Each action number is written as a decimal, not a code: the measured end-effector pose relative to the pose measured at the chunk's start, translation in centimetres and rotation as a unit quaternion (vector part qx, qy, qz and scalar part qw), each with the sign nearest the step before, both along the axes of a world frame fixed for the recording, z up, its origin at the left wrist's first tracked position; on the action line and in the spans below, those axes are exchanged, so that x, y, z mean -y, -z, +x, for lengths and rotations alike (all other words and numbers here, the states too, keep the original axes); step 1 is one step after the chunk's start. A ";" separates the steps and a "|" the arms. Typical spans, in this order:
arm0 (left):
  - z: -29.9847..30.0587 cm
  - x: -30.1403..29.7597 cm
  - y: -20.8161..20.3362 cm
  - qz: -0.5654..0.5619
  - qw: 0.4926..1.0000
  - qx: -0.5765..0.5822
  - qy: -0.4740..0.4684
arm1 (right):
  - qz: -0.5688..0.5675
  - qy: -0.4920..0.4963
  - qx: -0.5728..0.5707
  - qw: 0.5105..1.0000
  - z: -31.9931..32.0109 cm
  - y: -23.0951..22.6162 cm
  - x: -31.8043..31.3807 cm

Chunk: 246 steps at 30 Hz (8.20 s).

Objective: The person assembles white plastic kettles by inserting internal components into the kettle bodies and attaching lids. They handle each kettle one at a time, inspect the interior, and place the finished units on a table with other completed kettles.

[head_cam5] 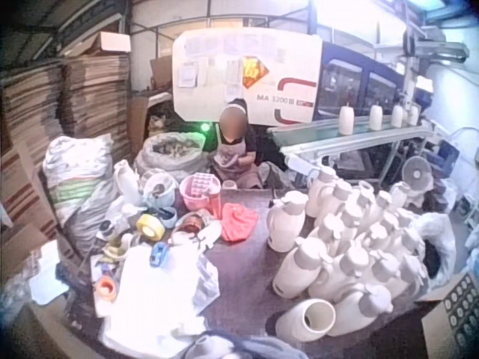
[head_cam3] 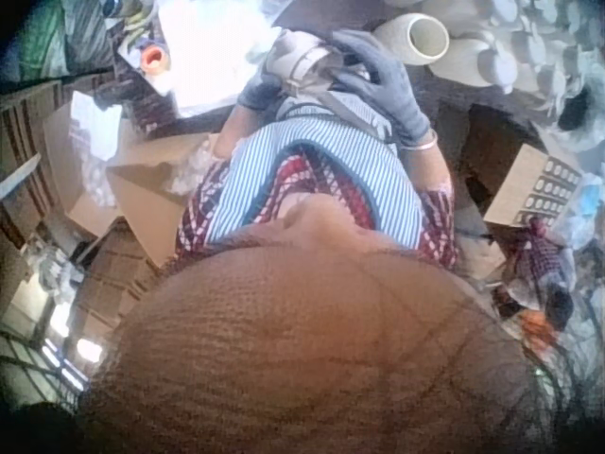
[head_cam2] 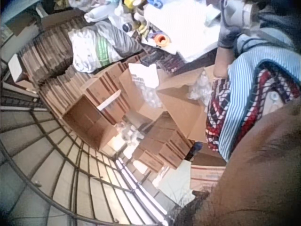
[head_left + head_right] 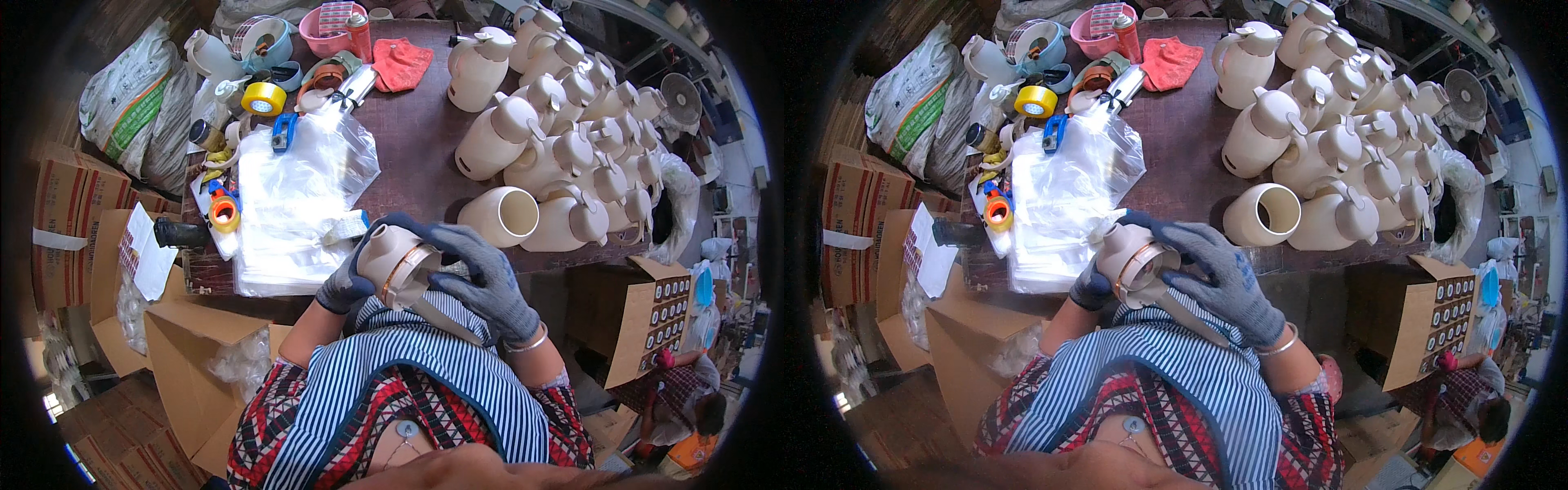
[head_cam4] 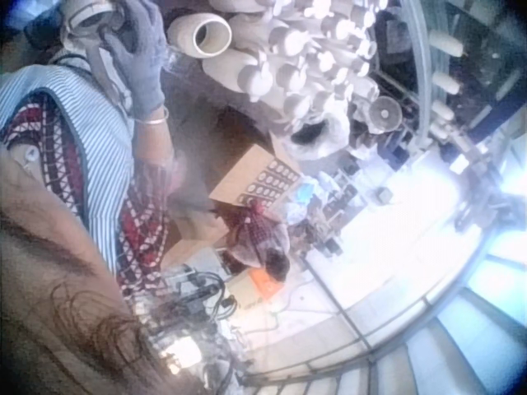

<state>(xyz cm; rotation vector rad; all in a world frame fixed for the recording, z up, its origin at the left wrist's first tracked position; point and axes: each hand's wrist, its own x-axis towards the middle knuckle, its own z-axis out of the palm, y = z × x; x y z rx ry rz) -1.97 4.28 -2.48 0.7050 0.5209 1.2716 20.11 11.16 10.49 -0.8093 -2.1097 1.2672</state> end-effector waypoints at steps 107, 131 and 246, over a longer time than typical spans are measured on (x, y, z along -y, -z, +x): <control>3.1 -1.7 5.3 0.081 0.946 -0.313 0.010 | 0.154 0.141 0.314 0.926 1.9 8.1 -0.1; 3.8 -1.6 5.0 -0.035 0.968 -0.244 0.054 | -0.052 0.171 0.062 0.982 5.4 12.2 3.7; 3.4 -2.0 -2.0 0.061 0.984 -0.167 -0.014 | 0.004 0.110 -0.135 0.985 3.3 8.8 3.7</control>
